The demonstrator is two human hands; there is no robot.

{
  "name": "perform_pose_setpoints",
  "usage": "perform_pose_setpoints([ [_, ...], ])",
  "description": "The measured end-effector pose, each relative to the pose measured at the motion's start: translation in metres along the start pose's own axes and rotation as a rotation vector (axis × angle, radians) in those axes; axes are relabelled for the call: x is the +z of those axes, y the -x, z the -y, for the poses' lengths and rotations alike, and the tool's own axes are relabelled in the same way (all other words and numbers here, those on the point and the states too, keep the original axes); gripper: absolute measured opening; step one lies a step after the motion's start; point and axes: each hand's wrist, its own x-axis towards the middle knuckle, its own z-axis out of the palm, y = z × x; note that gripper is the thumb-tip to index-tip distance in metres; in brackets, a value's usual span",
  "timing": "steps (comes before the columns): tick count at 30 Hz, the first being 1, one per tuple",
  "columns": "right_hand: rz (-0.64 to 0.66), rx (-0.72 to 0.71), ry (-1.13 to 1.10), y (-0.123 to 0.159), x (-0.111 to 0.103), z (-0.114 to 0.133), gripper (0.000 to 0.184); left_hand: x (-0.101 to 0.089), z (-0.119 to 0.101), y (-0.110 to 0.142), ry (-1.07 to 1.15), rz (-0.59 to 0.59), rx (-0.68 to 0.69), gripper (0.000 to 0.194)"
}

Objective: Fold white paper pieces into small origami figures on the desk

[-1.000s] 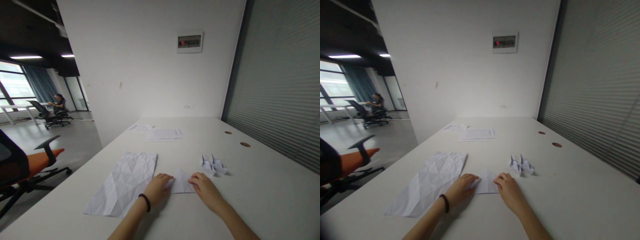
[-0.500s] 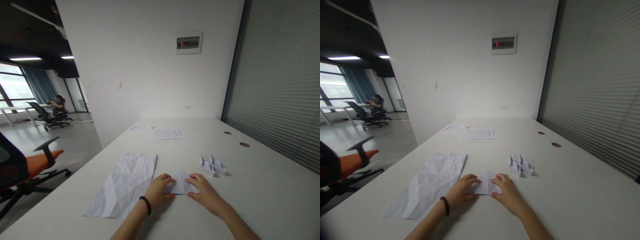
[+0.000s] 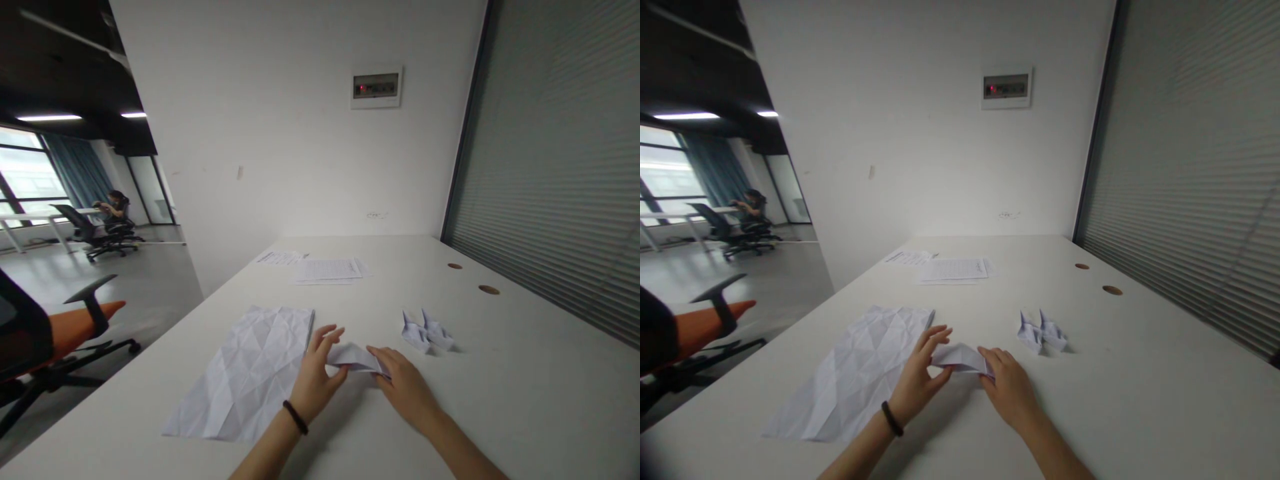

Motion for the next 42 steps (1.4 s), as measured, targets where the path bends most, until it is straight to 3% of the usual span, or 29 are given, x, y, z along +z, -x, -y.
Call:
perform_pose_setpoints([
  [5,0.003,0.014,-0.173,0.002,0.001,0.002,0.043,0.012,0.005,-0.001,0.360,-0.189,-0.249,0.061],
  [9,0.057,-0.019,-0.301,0.004,0.003,0.006,0.044,0.024,0.014,0.002,0.551,-0.212,-0.398,0.056],
  [11,0.077,-0.026,-0.351,0.004,0.003,0.008,0.045,0.029,0.018,0.003,0.594,-0.164,-0.420,0.052],
  [16,0.007,-0.017,-0.337,0.003,0.005,0.013,0.045,0.036,0.015,0.008,0.480,0.101,-0.360,0.036],
  [19,-0.014,-0.054,-0.325,0.004,0.005,0.014,0.043,0.035,0.006,0.009,0.382,0.161,-0.347,0.027],
  [24,-0.081,-0.077,-0.331,0.005,0.010,0.013,0.050,0.033,-0.001,0.009,0.345,0.138,-0.195,0.041],
  [29,-0.206,-0.020,-0.301,0.003,0.017,0.012,0.057,0.029,-0.005,0.008,0.083,0.112,-0.061,0.051],
  [32,-0.253,0.027,-0.295,0.001,0.015,0.014,0.051,0.025,-0.011,0.008,-0.016,0.142,0.014,0.061],
  [36,-0.302,0.007,-0.272,-0.001,0.008,0.018,0.033,0.021,-0.014,0.007,-0.122,0.130,-0.011,0.075],
  [39,-0.299,0.035,-0.268,-0.001,0.005,0.020,0.019,0.018,-0.009,0.006,-0.143,0.103,-0.029,0.076],
  [42,-0.315,0.061,-0.267,-0.001,0.005,0.017,0.018,0.016,-0.003,0.004,-0.137,0.101,-0.033,0.075],
])
